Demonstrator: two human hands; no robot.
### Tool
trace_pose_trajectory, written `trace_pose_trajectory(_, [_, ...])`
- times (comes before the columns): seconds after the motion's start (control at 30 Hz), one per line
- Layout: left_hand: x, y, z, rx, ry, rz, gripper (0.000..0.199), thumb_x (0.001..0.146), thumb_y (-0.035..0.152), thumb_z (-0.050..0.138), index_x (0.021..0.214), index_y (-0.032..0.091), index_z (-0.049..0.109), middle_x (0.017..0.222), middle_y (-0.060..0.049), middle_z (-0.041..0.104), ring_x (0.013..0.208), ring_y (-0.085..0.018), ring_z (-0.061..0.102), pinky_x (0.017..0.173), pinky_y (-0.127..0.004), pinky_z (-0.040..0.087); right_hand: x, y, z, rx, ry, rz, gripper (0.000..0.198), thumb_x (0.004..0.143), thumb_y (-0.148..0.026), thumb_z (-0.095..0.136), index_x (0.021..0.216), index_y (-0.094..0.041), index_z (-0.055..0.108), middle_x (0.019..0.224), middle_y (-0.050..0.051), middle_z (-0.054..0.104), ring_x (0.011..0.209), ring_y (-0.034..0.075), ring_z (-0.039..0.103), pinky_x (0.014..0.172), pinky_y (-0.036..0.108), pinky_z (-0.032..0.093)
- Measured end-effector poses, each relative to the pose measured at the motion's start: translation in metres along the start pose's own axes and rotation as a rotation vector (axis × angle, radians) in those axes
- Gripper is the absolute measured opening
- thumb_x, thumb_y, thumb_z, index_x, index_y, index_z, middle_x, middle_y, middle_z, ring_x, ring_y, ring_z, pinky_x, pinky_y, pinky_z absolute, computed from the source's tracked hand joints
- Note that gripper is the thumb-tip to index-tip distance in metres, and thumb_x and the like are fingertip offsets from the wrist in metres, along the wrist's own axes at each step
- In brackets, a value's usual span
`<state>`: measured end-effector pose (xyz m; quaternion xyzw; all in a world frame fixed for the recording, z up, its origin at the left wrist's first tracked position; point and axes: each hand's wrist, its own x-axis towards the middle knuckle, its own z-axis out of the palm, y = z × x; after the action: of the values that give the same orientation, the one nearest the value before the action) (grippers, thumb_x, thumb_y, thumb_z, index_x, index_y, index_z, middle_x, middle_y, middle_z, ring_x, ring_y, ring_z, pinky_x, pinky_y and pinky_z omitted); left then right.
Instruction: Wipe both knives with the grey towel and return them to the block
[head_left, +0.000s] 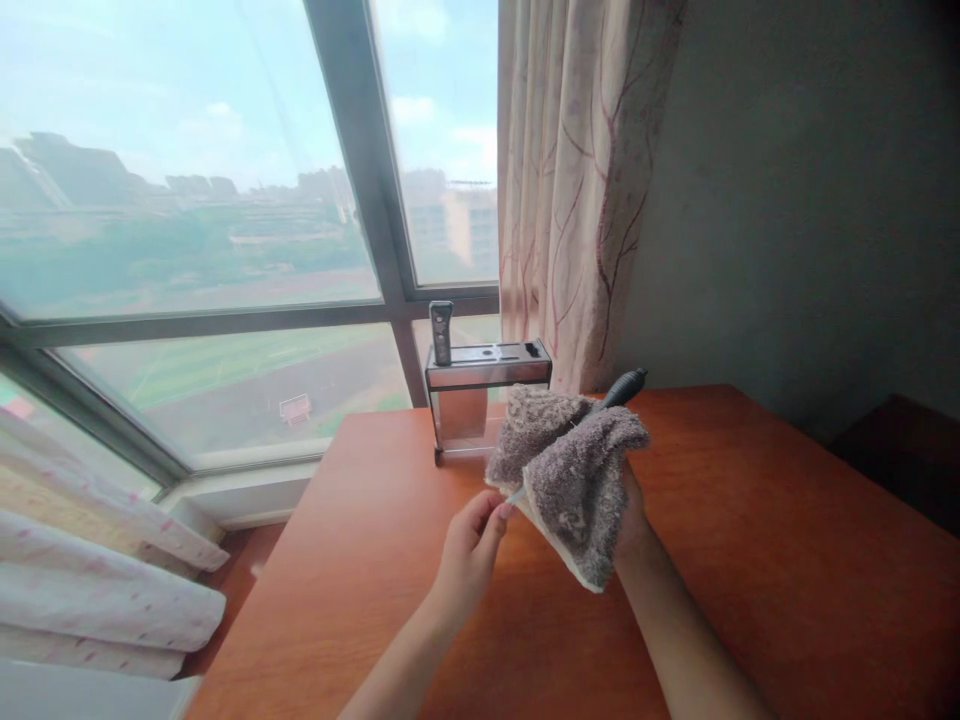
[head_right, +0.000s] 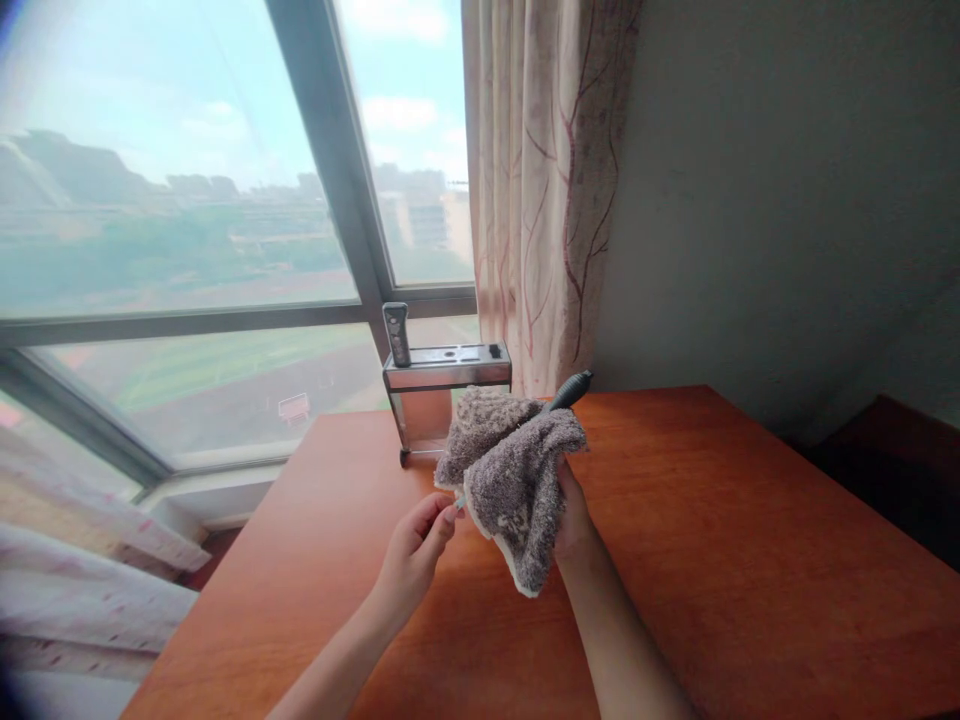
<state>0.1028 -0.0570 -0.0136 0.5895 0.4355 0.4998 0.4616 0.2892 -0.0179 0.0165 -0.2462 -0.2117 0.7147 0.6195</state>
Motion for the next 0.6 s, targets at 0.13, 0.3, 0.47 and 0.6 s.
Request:
trace_pose_trajectory(0.13, [0.001,0.002,-0.001,0.082,-0.002,0.049,0.024,0.091,0.036,0.05,0.091,0.015,0.061,0.079,-0.003,0.056,0.075,-0.016,0.048,0.068,-0.024,0.038,0.011,0.008,0.0,-0.007,0.056,-0.022,0.027,0.062,-0.036,0.079,0.084,-0.023,0.069,0.087,0.0,0.076,0.093,0.025,0.069,0.085,0.037,0.054])
trace_pose_trajectory(0.3, [0.001,0.001,-0.004,0.189,0.009,0.03,0.026,0.093,0.037,0.047,0.09,0.015,0.06,0.064,0.002,0.045,0.059,-0.012,0.04,0.055,-0.023,0.032,0.017,0.014,0.001,-0.003,0.087,-0.032,0.04,0.066,-0.052,0.074,0.093,-0.022,0.068,0.09,0.002,0.075,0.093,0.024,0.069,0.084,0.037,0.054])
trace_pose_trajectory(0.47, [0.001,0.004,-0.009,0.161,0.018,0.048,0.025,0.092,0.037,0.049,0.09,0.015,0.061,0.064,0.002,0.046,0.06,-0.012,0.043,0.056,-0.022,0.033,0.017,0.015,-0.002,0.001,0.086,-0.108,0.044,0.06,-0.054,0.077,0.092,-0.025,0.069,0.091,-0.001,0.075,0.092,0.021,0.068,0.083,0.032,0.054])
trace_pose_trajectory(0.6, [0.002,0.006,-0.012,0.122,-0.002,0.043,0.028,0.092,0.038,0.049,0.095,0.014,0.062,0.065,0.002,0.045,0.06,-0.012,0.042,0.056,-0.023,0.034,0.013,0.011,-0.001,0.046,0.017,-0.04,0.043,0.054,-0.058,0.079,0.082,-0.027,0.071,0.084,0.0,0.076,0.082,0.023,0.069,0.075,0.035,0.057])
